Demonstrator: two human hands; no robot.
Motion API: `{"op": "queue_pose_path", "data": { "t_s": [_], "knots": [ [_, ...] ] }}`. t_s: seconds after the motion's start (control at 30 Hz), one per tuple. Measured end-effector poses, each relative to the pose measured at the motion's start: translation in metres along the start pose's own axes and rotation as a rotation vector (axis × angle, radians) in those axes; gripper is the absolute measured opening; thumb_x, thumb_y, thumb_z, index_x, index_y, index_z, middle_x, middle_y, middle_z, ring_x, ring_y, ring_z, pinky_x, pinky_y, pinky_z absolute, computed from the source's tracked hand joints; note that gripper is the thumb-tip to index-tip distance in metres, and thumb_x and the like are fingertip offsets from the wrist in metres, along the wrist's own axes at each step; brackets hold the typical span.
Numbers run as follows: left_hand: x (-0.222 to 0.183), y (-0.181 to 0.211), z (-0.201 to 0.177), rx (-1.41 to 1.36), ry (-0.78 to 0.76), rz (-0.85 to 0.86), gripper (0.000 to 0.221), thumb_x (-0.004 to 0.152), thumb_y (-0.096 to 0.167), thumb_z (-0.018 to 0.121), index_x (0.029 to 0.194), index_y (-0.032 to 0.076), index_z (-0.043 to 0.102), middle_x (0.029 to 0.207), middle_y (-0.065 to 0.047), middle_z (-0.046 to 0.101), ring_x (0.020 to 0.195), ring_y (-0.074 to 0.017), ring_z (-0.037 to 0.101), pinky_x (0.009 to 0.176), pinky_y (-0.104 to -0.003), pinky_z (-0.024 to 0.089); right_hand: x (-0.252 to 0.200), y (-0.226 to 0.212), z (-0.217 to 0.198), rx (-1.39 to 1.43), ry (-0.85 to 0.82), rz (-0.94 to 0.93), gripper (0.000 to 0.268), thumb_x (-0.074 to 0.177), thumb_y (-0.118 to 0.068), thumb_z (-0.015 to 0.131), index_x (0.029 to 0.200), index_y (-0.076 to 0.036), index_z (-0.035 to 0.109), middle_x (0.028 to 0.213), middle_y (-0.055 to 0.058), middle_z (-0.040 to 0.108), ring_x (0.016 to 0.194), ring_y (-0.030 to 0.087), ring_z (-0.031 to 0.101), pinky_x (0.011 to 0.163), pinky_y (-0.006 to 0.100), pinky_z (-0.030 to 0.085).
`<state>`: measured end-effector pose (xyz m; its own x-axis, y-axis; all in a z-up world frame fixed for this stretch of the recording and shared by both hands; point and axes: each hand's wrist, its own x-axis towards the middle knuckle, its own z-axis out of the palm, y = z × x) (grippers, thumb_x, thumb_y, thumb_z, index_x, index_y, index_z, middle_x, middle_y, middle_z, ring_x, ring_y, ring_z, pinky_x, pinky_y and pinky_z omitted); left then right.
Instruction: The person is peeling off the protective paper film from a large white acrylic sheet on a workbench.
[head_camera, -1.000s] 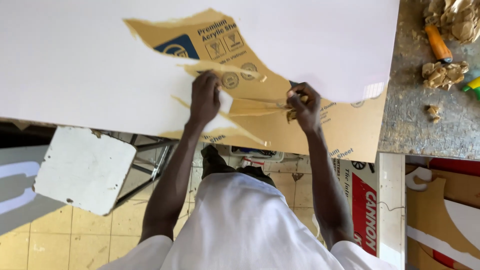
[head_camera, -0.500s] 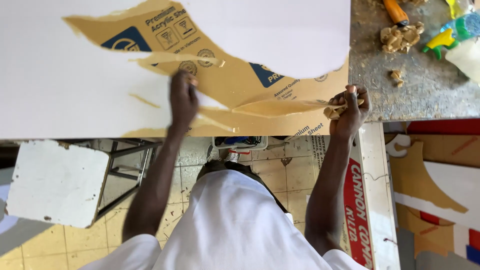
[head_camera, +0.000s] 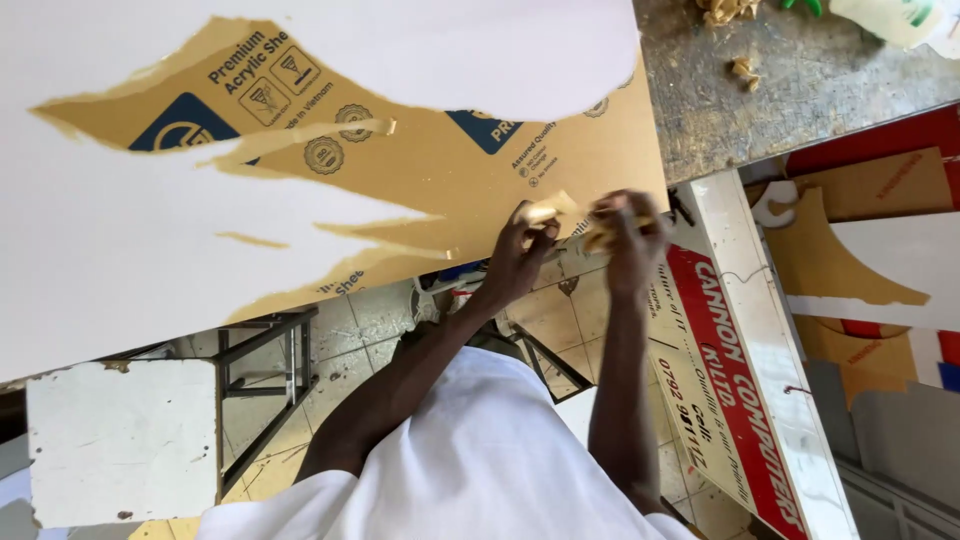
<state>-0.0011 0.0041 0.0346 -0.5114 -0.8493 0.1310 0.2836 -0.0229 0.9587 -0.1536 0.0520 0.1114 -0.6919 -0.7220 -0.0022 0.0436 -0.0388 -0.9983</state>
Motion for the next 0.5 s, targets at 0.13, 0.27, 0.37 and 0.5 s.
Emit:
{"op": "queue_pose_path", "data": {
  "t_s": [0.13, 0.27, 0.37, 0.5],
  "knots": [
    [-0.013, 0.002, -0.009, 0.03, 0.15, -0.023, 0.009, 0.118, 0.007, 0.058, 0.123, 0.012, 0.064, 0.119, -0.008, 0.056, 0.124, -0.0296, 0.066, 0.1, -0.045, 0.06, -0.027, 0.033, 0.038, -0.065, -0.174, -0.058, 0.023, 0.11, -0.027, 0.082, 0.116, -0.005, 0.084, 0.091, 0.008, 0.075, 0.077, 0.014, 0.079, 0.064, 0.026, 0.069],
    [-0.024, 0.002, -0.053, -0.091, 0.266, -0.148, 0.011, 0.109, 0.003, 0.072, 0.118, 0.008, 0.07, 0.121, -0.009, 0.056, 0.122, -0.0299, 0.066, 0.103, -0.047, 0.059, -0.053, 0.006, 0.081, -0.15, -0.484, -0.096, 0.042, 0.113, -0.03, 0.077, 0.147, -0.006, 0.077, 0.137, 0.018, 0.067, 0.106, 0.019, 0.061, 0.096, 0.043, 0.057],
    [-0.027, -0.001, -0.081, -0.167, 0.398, -0.208, 0.014, 0.104, -0.001, 0.074, 0.115, 0.006, 0.069, 0.118, -0.013, 0.056, 0.117, -0.0324, 0.068, 0.1, -0.051, 0.06, -0.074, 0.015, 0.111, -0.099, -0.524, -0.013, 0.031, 0.11, -0.022, 0.079, 0.135, -0.004, 0.081, 0.125, 0.015, 0.076, 0.09, 0.014, 0.07, 0.079, 0.037, 0.067],
    [-0.023, 0.007, -0.092, 0.112, 0.561, -0.048, 0.035, 0.108, 0.011, 0.078, 0.133, 0.022, 0.057, 0.13, -0.009, 0.055, 0.123, -0.0308, 0.061, 0.101, -0.054, 0.052, -0.082, 0.046, 0.124, 0.123, -0.304, 0.018, 0.036, 0.116, -0.018, 0.074, 0.15, -0.006, 0.074, 0.102, 0.015, 0.082, 0.088, 0.015, 0.077, 0.08, 0.033, 0.067]
  ]
}}
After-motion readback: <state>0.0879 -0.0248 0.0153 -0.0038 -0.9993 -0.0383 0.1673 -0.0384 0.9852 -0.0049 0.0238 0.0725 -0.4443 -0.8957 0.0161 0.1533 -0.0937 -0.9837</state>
